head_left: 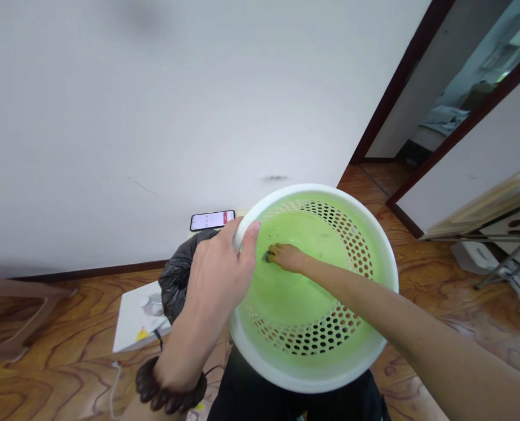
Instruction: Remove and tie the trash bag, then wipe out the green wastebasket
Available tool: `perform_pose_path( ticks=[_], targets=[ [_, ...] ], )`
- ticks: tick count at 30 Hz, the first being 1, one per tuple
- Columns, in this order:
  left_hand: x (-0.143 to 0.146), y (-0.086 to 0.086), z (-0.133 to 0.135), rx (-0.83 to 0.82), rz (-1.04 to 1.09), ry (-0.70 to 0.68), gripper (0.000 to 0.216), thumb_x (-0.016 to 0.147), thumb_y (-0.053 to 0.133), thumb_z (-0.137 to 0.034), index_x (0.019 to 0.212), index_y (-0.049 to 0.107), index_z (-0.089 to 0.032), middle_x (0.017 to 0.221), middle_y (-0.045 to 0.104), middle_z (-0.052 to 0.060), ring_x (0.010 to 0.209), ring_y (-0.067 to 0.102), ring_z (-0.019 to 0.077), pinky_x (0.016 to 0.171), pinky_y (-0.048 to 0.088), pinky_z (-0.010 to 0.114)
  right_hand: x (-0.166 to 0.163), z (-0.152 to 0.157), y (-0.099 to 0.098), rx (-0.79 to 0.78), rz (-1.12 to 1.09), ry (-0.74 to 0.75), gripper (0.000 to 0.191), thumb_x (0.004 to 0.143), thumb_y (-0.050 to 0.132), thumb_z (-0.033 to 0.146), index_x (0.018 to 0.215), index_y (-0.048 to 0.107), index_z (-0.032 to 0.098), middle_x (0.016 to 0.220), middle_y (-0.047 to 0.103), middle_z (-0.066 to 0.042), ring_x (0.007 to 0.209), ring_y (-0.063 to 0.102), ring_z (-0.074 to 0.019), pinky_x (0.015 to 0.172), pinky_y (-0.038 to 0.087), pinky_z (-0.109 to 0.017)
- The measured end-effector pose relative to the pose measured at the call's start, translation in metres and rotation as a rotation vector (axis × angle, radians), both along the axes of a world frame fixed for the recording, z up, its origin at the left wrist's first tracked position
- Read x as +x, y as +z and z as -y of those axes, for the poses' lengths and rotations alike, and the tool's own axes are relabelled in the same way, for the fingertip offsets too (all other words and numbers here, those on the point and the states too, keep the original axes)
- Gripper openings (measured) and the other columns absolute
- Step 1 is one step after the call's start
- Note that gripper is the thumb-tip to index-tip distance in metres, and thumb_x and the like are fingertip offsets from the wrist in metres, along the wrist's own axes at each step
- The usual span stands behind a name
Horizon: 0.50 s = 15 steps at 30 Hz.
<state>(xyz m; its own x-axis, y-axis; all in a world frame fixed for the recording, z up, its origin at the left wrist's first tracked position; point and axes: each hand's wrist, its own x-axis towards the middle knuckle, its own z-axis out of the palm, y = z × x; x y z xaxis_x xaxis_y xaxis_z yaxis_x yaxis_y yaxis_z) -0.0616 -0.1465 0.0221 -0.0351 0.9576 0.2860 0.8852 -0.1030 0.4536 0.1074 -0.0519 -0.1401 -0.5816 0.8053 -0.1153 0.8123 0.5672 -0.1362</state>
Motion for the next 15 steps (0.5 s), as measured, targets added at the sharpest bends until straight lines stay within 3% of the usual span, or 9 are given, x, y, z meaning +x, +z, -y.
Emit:
perform_pose_path(
  ticks=[3, 7, 8, 12, 13, 15],
  targets=[
    [0.004, 0.0, 0.002, 0.003, 0.003, -0.002, 0.05, 0.087, 0.028, -0.052, 0.115, 0.058, -0.023, 0.075, 0.069, 0.005, 0.072, 0.064, 0.0231, 0.067, 0.045, 0.031, 0.005, -0.002, -0.012, 0.109, 0.057, -0.063, 0.027, 0.09, 0.039, 0.014, 0.11, 0.058, 0.015, 0.111, 0.055, -0.013, 0.099, 0.052, -0.0207, 0.083, 0.045, -0.034],
    [0.01, 0.004, 0.004, 0.012, 0.0, -0.007, 0.051, 0.088, 0.027, -0.052, 0.114, 0.058, -0.022, 0.078, 0.069, 0.006, 0.072, 0.065, 0.0224, 0.067, 0.045, 0.03, 0.008, 0.002, -0.028, 0.078, 0.129, 0.208, 0.024, 0.09, 0.041, 0.014, 0.099, 0.062, 0.016, 0.109, 0.056, -0.01, 0.095, 0.052, -0.0193, 0.083, 0.044, -0.032],
    [0.011, 0.005, 0.005, 0.004, -0.014, -0.01, 0.051, 0.088, 0.026, -0.052, 0.114, 0.058, -0.022, 0.077, 0.069, 0.006, 0.072, 0.065, 0.0225, 0.067, 0.045, 0.031, 0.008, 0.003, -0.03, 0.083, 0.131, 0.206, 0.024, 0.09, 0.04, 0.014, 0.1, 0.062, 0.017, 0.109, 0.056, -0.009, 0.095, 0.052, -0.019, 0.083, 0.044, -0.031],
    [0.015, 0.008, 0.007, -0.027, -0.068, -0.023, 0.052, 0.087, 0.025, -0.053, 0.113, 0.058, -0.021, 0.07, 0.067, 0.006, 0.068, 0.064, 0.0233, 0.067, 0.045, 0.032, 0.01, 0.006, -0.027, 0.195, 0.099, -0.179, 0.031, 0.09, 0.036, 0.012, 0.113, 0.057, 0.014, 0.113, 0.053, -0.014, 0.099, 0.05, -0.0215, 0.082, 0.045, -0.033],
    [0.015, 0.009, 0.007, -0.027, -0.073, -0.02, 0.053, 0.087, 0.025, -0.053, 0.113, 0.058, -0.021, 0.07, 0.067, 0.006, 0.069, 0.064, 0.0234, 0.067, 0.045, 0.032, 0.01, 0.007, -0.026, 0.18, 0.109, -0.161, 0.031, 0.09, 0.037, 0.012, 0.114, 0.056, 0.014, 0.114, 0.053, -0.014, 0.1, 0.05, -0.0219, 0.082, 0.045, -0.034],
    [0.016, 0.01, 0.006, -0.02, -0.078, -0.012, 0.053, 0.087, 0.024, -0.053, 0.112, 0.058, -0.022, 0.072, 0.068, 0.006, 0.07, 0.064, 0.0236, 0.068, 0.045, 0.032, 0.01, 0.01, -0.024, 0.086, 0.144, 0.041, 0.028, 0.091, 0.038, 0.013, 0.11, 0.058, 0.015, 0.113, 0.054, -0.013, 0.1, 0.05, -0.0213, 0.081, 0.045, -0.034]
  ],
)
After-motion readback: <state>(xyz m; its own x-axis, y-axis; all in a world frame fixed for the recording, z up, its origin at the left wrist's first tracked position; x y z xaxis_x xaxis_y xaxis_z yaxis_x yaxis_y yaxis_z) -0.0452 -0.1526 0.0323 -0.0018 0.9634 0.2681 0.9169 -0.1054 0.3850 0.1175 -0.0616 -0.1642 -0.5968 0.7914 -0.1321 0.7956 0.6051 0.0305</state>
